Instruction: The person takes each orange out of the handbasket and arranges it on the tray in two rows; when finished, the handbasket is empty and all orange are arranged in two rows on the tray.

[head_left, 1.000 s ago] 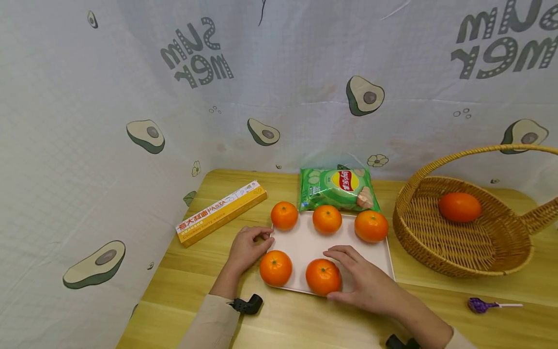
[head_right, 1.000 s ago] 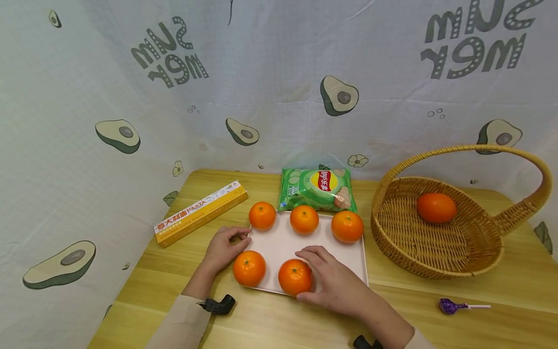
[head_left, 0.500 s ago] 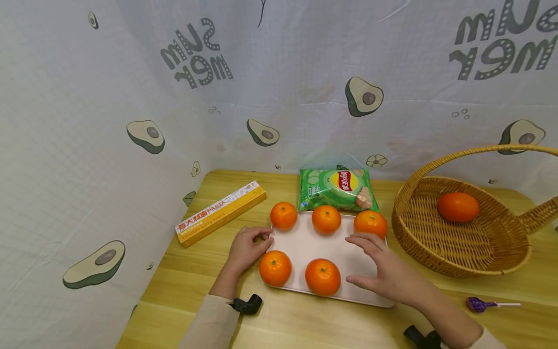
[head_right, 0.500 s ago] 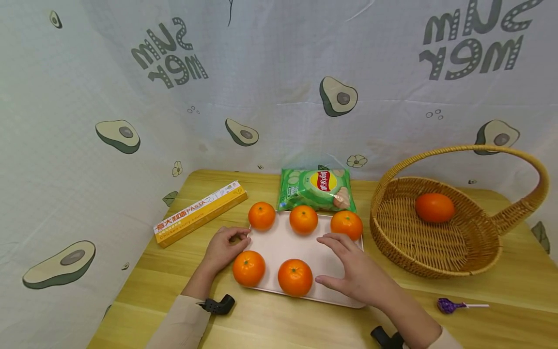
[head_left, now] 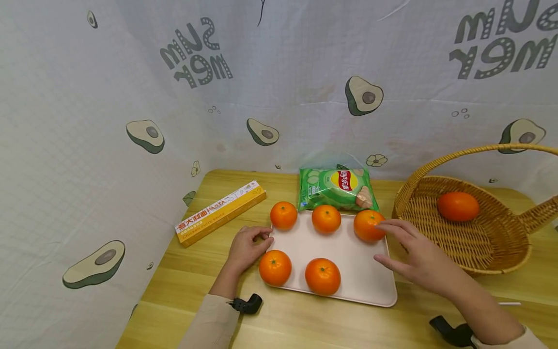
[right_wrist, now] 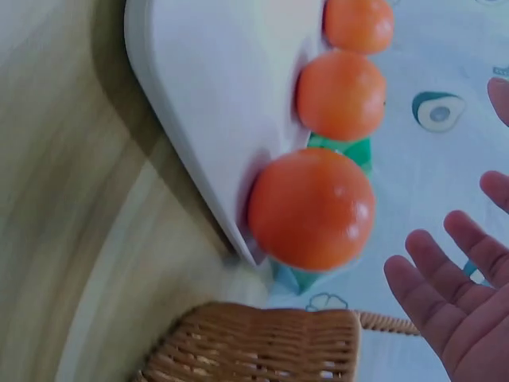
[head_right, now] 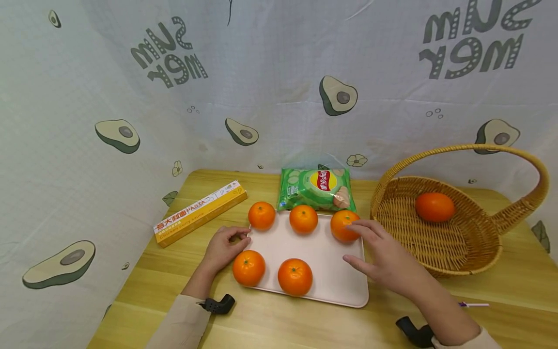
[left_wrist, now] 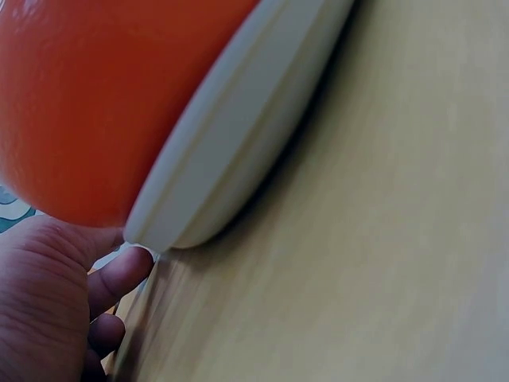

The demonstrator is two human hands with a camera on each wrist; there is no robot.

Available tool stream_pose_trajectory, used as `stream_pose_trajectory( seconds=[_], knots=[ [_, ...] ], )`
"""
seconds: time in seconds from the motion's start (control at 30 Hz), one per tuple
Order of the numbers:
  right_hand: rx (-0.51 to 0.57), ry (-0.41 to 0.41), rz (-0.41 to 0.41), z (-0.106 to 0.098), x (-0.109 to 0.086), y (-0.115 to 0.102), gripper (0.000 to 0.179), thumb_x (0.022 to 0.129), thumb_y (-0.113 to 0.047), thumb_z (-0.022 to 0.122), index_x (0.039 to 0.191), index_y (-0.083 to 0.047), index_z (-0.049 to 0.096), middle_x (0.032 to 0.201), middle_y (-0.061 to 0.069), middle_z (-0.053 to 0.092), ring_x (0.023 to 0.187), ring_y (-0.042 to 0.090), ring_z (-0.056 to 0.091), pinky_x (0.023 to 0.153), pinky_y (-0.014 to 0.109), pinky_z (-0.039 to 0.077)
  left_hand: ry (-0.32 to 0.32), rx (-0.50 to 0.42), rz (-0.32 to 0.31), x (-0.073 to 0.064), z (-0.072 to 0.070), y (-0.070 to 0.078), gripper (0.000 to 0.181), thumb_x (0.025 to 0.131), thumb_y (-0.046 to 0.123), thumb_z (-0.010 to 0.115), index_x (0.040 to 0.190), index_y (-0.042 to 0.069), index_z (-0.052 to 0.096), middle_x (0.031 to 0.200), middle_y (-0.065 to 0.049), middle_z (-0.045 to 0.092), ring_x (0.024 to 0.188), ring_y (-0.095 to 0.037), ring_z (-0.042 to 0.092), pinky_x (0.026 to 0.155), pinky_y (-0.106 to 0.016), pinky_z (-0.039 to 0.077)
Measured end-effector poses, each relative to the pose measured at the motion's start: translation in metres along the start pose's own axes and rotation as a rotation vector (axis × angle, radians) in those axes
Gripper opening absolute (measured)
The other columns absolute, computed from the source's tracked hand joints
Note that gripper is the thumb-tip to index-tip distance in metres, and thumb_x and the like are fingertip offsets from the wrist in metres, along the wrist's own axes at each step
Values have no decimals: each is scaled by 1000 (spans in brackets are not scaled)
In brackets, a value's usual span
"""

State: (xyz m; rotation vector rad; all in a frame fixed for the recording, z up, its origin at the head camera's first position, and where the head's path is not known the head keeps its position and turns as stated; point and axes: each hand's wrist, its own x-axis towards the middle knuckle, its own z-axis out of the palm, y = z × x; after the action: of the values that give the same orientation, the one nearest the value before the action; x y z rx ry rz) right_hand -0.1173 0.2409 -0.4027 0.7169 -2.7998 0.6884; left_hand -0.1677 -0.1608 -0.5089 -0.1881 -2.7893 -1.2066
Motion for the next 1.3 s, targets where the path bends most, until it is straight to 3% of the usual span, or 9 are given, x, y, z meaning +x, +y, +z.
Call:
stream_pose_trajectory(
  seconds=[0.17, 0.63, 0.93, 1.3],
  knots=[
    [-45, 45, -30, -8, -1, 10, 60, 78, -23, 89, 130, -8, 63, 130, 12, 56, 112, 37, 62, 86, 62, 54, -3, -1, -8, 0, -1, 0, 23, 90, 30, 77, 112, 25, 78, 92, 12, 73, 87, -9, 52, 78, -26, 41],
    [-170, 57, 5, -37, -4, 56, 59, 77, -25, 89, 128, -7, 64, 128, 19, 57, 111, 40, 58, 82, 67, 51, 2, 2, -6, 1, -1, 1, 23, 89, 30, 78, 112, 25, 78, 91, 13, 72, 87, -8, 53, 78, -25, 42],
    [-230, -92, 155, -50, 2, 91, 65, 88, -39, 80, 135, -1, 56, 135, 35, 46, 113, 56, 52, 81, 72, 46, -1, 0, -16, 0, 0, -2, 22, 90, 31, 78, 111, 26, 78, 91, 14, 72, 87, -9, 52, 78, -25, 42],
    [-287, -94, 220, -52, 5, 131, 73, 89, -38, 79, 135, 11, 49, 133, 40, 41, 110, 60, 49, 85, 72, 44, 4, 2, 0, 1, 1, -2, 22, 90, 31, 78, 111, 26, 78, 91, 14, 73, 86, -8, 53, 77, -25, 42]
  ],
)
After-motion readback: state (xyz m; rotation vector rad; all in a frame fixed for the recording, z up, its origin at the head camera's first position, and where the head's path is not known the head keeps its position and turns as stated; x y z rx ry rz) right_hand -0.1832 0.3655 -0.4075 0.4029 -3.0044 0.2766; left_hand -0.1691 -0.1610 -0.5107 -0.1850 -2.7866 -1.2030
